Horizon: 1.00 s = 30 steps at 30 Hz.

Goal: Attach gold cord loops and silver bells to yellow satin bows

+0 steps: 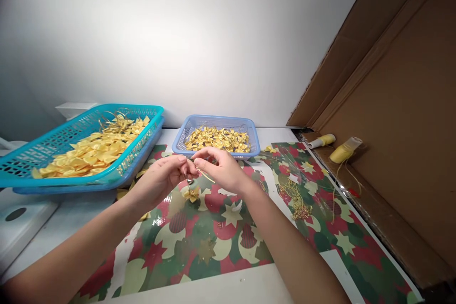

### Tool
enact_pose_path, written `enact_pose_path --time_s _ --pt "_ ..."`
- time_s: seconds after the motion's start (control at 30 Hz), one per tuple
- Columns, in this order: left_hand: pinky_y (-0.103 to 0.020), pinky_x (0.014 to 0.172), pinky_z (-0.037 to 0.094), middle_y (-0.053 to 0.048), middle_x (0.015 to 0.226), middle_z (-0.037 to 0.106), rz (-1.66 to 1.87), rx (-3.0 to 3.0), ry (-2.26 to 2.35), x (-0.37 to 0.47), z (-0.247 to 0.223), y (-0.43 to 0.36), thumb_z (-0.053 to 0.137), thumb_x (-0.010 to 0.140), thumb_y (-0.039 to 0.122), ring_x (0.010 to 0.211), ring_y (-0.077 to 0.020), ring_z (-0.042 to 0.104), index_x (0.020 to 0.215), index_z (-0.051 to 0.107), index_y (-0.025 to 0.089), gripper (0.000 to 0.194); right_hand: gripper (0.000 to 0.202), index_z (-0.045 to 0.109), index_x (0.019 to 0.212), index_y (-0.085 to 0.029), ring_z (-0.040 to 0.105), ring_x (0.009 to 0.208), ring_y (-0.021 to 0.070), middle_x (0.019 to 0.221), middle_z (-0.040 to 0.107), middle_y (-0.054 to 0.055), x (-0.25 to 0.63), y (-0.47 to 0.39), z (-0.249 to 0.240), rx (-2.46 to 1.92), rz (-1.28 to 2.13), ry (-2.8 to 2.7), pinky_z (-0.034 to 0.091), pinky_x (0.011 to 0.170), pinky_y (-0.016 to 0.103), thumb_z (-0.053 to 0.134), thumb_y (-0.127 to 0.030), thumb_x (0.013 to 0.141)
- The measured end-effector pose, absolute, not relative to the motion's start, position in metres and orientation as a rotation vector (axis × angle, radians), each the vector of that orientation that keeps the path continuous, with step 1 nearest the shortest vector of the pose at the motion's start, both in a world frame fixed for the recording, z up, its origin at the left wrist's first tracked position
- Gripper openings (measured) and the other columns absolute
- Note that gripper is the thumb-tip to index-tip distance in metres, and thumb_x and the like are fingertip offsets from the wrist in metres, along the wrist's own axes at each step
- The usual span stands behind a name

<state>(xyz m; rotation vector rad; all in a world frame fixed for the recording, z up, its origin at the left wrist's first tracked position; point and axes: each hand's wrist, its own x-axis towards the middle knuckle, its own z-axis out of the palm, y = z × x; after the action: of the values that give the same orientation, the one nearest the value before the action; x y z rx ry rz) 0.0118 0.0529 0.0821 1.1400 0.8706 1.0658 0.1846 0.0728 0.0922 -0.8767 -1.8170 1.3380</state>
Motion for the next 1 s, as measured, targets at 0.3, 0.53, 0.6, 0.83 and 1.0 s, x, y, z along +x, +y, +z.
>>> enact_pose_path --time_s 0.3,0.53,0.6,0.83,1.0 --pt "-0.026 0.065 0.044 0.0 0.055 0.052 1.085 1.142 0.988 0.016 0.075 0.051 0.054 0.068 0.029 0.06 -0.0137 0.048 0.045 0.053 0.018 0.026 0.01 0.055 0.085 -0.019 0.056 0.076 0.0132 0.086 0.06 0.0 0.183 0.074 0.082 -0.885 1.444 -1.894 0.042 0.065 0.027 0.058 -0.028 0.086" --pt "-0.026 0.062 0.042 -0.001 0.059 0.054 1.089 1.21 1.074 0.013 0.065 0.053 0.051 0.069 0.029 0.062 -0.0147 0.048 0.048 0.055 0.018 0.024 0.01 0.054 0.08 -0.019 0.049 0.076 0.0128 0.085 0.054 0.0 0.181 0.072 0.084 -0.947 1.332 -2.001 0.038 0.065 0.026 0.053 -0.026 0.087" --pt "-0.027 0.065 0.042 -0.001 0.06 0.055 1.093 1.227 1.085 0.011 0.063 0.054 0.05 0.07 0.03 0.064 -0.0157 0.049 0.05 0.056 0.018 0.024 0.009 0.052 0.08 -0.019 0.048 0.075 0.0125 0.084 0.052 0.0 0.181 0.072 0.084 -0.962 1.308 -1.974 0.037 0.064 0.025 0.052 -0.024 0.087" --pt "-0.026 0.065 0.042 -0.001 0.057 0.054 1.033 1.27 1.142 0.006 0.058 0.057 0.047 0.071 0.026 0.063 -0.016 0.049 0.046 0.052 0.019 0.026 0.011 0.049 0.081 -0.019 0.038 0.061 0.0101 0.075 0.045 -0.004 0.183 0.072 0.084 -0.961 1.36 -1.972 0.033 0.056 0.025 0.047 -0.025 0.091" --pt "-0.026 0.061 0.039 0.001 0.051 0.048 0.965 1.242 1.129 0.004 0.057 0.057 0.047 0.069 0.027 0.058 -0.015 0.045 0.043 0.046 0.02 0.026 0.014 0.046 0.076 -0.02 0.044 0.072 0.0132 0.079 0.049 -0.001 0.182 0.071 0.085 -1.034 1.027 -2.073 0.036 0.063 0.026 0.045 -0.02 0.09"
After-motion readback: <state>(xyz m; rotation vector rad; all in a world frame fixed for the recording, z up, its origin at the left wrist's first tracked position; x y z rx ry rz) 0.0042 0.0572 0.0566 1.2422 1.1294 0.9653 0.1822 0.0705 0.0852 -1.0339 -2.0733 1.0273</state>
